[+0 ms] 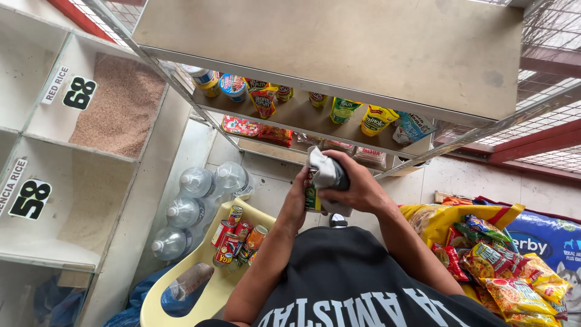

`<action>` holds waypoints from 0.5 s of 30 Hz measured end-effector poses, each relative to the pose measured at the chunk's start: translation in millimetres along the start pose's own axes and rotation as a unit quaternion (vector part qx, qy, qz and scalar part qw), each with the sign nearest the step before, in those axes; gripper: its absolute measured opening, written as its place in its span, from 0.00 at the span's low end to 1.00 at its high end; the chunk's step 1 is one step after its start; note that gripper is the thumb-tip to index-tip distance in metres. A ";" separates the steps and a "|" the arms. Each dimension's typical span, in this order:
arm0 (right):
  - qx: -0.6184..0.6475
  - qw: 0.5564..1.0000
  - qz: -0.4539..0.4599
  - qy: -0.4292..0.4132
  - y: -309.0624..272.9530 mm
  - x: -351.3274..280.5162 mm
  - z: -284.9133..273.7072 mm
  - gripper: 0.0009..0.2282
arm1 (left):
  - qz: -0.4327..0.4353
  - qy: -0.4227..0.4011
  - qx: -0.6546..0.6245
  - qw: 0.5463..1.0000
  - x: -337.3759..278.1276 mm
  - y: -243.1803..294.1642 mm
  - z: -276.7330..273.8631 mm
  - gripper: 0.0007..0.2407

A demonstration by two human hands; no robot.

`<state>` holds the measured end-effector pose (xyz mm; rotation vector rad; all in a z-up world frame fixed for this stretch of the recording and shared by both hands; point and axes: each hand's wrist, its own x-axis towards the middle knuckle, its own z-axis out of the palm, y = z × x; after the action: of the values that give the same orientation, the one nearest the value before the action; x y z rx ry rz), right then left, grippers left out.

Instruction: Wiping canned goods with a cloth and placing them on a shelf in a grocery store.

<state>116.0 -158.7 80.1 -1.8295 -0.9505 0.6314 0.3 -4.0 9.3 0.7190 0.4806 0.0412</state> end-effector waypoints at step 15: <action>0.013 0.998 -0.033 0.052 -4.3 1.5 -15.3 0.44 | -0.025 0.029 -0.016 0.999 15.6 0.0 7.1 0.19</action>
<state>127.0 -164.2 90.3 -1.7832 -0.9255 0.5010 17.3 -5.4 7.6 0.6751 0.5527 0.0226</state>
